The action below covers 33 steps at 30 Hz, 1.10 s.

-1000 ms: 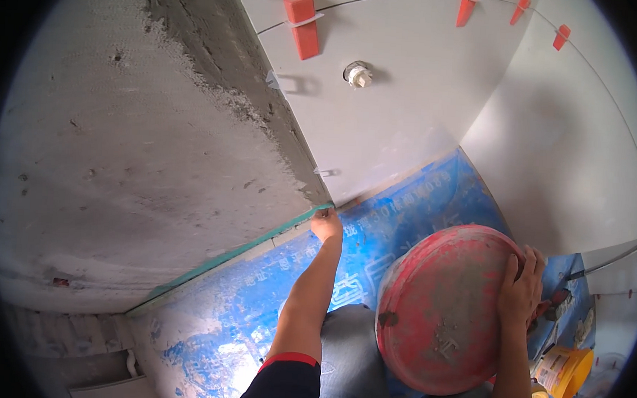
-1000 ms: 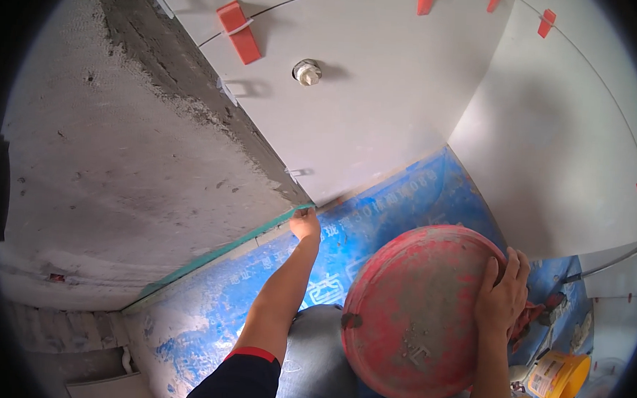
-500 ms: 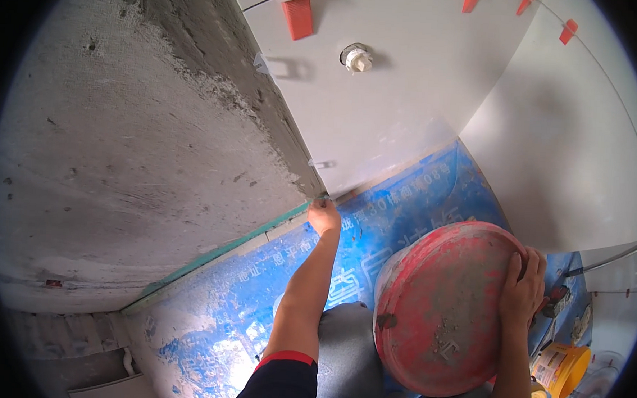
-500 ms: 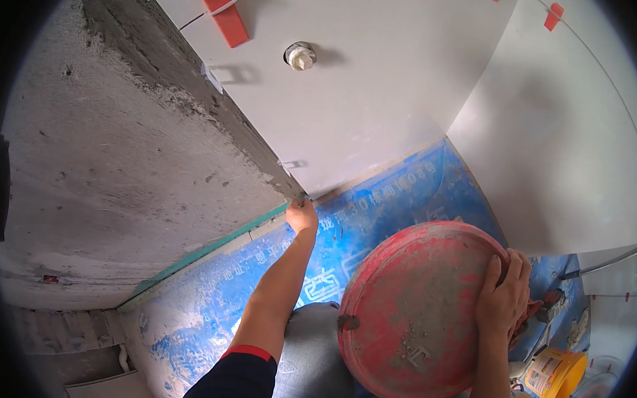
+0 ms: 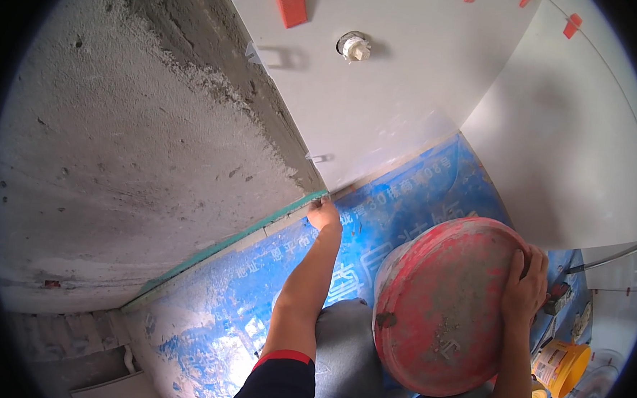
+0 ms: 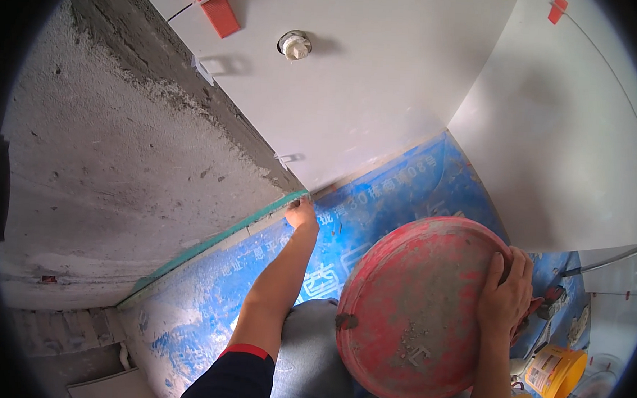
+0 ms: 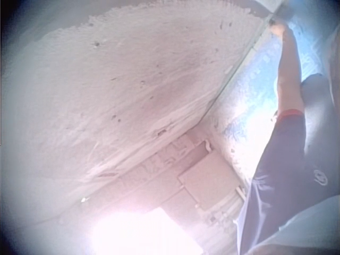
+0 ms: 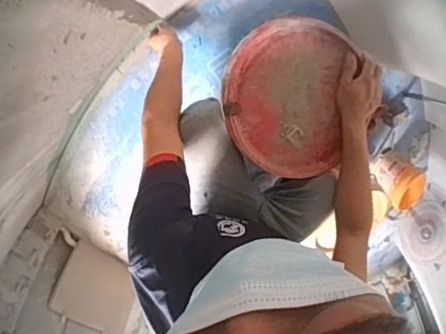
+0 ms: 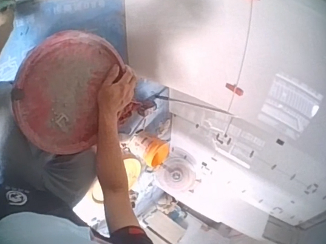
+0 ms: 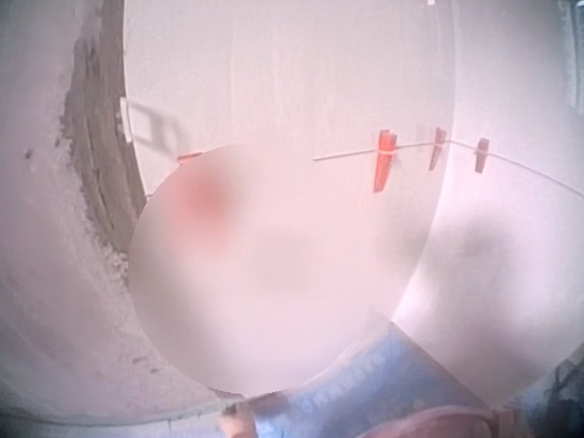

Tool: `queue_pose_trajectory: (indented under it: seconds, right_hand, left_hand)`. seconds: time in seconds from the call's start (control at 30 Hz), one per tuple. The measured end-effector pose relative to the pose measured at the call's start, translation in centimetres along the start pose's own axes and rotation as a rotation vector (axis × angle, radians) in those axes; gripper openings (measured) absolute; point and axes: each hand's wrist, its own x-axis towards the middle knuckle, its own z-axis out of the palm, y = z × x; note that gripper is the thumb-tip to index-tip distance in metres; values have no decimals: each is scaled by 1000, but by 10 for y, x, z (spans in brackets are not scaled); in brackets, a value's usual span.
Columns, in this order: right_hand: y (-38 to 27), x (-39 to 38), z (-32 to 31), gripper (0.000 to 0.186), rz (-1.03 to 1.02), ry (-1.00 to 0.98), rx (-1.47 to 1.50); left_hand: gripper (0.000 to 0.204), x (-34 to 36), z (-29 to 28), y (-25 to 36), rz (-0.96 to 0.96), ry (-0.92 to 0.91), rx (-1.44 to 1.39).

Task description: The person wipes a white tile on a wall with a pink cloth, adjusts red plastic spacers in the grout lines, and then reaches into a yellow bucket on the floor.

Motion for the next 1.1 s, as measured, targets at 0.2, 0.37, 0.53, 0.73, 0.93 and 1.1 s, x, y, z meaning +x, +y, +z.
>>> queue_pose_trajectory:
  seconds: [0.2, 0.37, 0.53, 0.73, 0.93, 1.1]
  right_hand:
    - [5, -1, 1, 39, 22, -4, -9]
    - [4, -1, 1, 39, 18, -7, -13]
    - [6, -1, 1, 40, 32, -25, -23]
    - [6, -1, 2, 42, 41, -35, -26]
    - [5, -1, 1, 42, 44, -39, -9]
    - [8, -1, 3, 41, 32, -17, -32]
  left_hand:
    - [10, -11, 8, 10, -354, -2, -429]
    - [8, -5, 8, 4, -188, -55, -243]
    - [18, -9, 17, 14, -49, -75, 92]
    - [17, -24, 12, 25, 198, -54, 251]
    - [16, -32, 4, 42, 279, -76, 324]
    - [15, -37, -1, 51, 331, -103, 349]
